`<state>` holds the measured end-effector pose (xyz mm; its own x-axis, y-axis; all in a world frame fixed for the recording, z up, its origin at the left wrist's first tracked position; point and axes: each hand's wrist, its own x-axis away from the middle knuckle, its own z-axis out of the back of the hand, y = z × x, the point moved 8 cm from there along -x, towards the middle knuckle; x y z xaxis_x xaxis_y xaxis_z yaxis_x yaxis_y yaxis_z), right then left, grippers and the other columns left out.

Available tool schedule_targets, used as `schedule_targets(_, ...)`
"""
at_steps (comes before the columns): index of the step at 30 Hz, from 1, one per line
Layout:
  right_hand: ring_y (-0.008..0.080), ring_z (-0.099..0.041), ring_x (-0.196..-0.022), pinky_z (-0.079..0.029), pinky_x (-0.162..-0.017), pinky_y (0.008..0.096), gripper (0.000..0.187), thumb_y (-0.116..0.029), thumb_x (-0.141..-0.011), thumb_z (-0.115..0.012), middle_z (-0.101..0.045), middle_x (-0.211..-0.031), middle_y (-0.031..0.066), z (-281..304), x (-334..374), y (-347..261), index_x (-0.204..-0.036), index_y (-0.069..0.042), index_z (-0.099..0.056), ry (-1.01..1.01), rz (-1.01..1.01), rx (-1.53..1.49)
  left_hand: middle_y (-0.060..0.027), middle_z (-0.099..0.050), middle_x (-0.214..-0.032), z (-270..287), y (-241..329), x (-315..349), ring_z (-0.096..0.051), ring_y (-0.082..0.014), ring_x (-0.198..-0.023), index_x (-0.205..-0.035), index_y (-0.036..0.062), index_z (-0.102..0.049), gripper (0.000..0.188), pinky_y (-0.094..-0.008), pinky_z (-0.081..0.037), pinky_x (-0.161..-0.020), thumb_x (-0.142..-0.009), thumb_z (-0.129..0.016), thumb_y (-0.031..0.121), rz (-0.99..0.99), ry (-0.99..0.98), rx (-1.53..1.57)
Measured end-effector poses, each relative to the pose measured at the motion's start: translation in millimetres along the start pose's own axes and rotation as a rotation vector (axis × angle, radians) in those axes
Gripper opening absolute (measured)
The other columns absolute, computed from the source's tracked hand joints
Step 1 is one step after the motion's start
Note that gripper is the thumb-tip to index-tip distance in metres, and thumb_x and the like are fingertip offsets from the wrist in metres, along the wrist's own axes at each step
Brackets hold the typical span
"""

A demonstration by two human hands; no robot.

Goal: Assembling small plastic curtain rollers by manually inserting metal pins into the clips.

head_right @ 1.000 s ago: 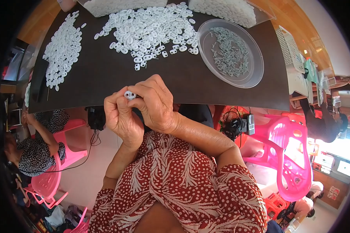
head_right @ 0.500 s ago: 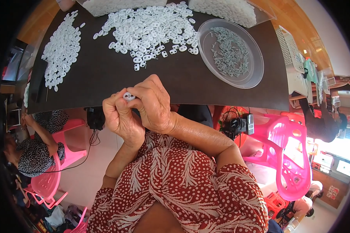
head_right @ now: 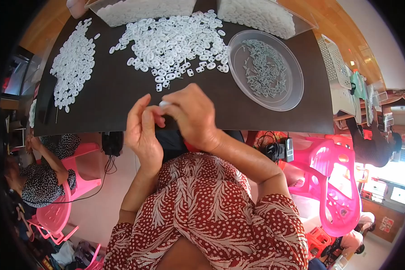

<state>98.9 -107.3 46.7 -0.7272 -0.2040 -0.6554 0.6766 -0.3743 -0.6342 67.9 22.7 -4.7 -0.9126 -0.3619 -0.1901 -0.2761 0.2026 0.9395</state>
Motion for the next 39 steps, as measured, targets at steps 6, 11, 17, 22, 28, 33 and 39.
schedule_targets(6,0.0169,-0.058,-0.068,-0.045,-0.061,0.0261,0.018,0.005,-0.074,-0.067,-0.061,-0.077,0.0082,83,-49,25,-0.09,-0.002,-0.066,0.186,-0.15,0.144,-0.0063,-0.059,-0.08,-10,17,-31,-0.053,-0.0181,-0.068,-0.097,0.005,-0.064,0.013,-0.0299,-0.044,-0.063,-0.083,-0.064,0.004,-0.471,-0.081,-0.843)
schedule_targets(11,0.0219,-0.061,-0.073,-0.047,-0.069,0.0308,0.018,-0.011,-0.077,-0.067,-0.064,-0.083,0.0129,148,-120,70,-0.092,-0.001,-0.067,0.341,-0.098,0.297,-0.0079,-0.05,-0.077,-22,8,-44,-0.053,-0.0274,-0.076,-0.076,0.0065,-0.057,0.015,-0.0401,-0.046,-0.059,-0.073,-0.071,0.011,-0.518,-0.109,-1.285)
schedule_targets(17,0.0318,-0.063,-0.081,-0.047,-0.074,0.04,0.017,-0.015,-0.079,-0.063,-0.066,-0.083,0.0177,196,-191,141,-0.091,-0.004,-0.067,0.231,-0.005,0.271,-0.0093,-0.051,-0.077,-24,3,-50,-0.053,-0.0293,-0.078,-0.074,0.0059,-0.054,0.016,-0.0409,-0.047,-0.062,-0.073,-0.07,0.011,-0.496,-0.155,-1.322)
schedule_targets(22,0.0344,-0.063,-0.083,-0.047,-0.075,0.043,0.02,-0.014,-0.079,-0.062,-0.066,-0.085,0.0194,206,-208,195,-0.094,-0.002,-0.065,0.225,-0.004,0.964,-0.0076,-0.052,-0.075,-31,7,-56,-0.054,-0.0276,-0.074,-0.075,0.0059,-0.052,0.019,-0.0389,-0.044,-0.064,-0.07,-0.071,0.007,-0.487,-0.19,-1.196)
schedule_targets(28,0.0191,-0.063,-0.075,-0.048,-0.07,0.0303,0.016,-0.011,-0.077,-0.067,-0.067,-0.084,0.0101,103,-140,79,-0.09,-0.002,-0.067,-0.028,0.164,0.543,-0.0073,-0.054,-0.073,-6,10,-48,-0.054,-0.0262,-0.069,-0.078,0.0053,-0.051,0.021,-0.0373,-0.044,-0.06,-0.074,-0.071,0.006,-0.446,-0.182,-1.046)
schedule_targets(33,0.0272,-0.058,-0.075,-0.047,-0.069,0.0351,0.01,-0.009,-0.073,-0.069,-0.062,-0.076,0.0081,16,-52,39,-0.082,-0.006,-0.066,-0.364,0.178,0.279,-0.0033,-0.059,-0.071,14,-1,-52,-0.054,-0.0126,-0.058,-0.083,0.0035,-0.054,0.014,-0.0278,-0.042,-0.051,-0.082,-0.067,0.008,0.081,-0.132,-0.551)
schedule_targets(39,0.0272,-0.056,-0.073,-0.045,-0.065,0.0378,0.01,-0.014,-0.072,-0.07,-0.059,-0.071,0.0082,-23,-26,53,-0.074,-0.006,-0.064,-0.363,-0.045,0.278,-0.0034,-0.06,-0.072,19,-5,-45,-0.052,-0.0069,-0.06,-0.083,0.0011,-0.059,0.01,-0.0188,-0.04,-0.051,-0.082,-0.068,0.005,0.298,-0.145,-0.036)
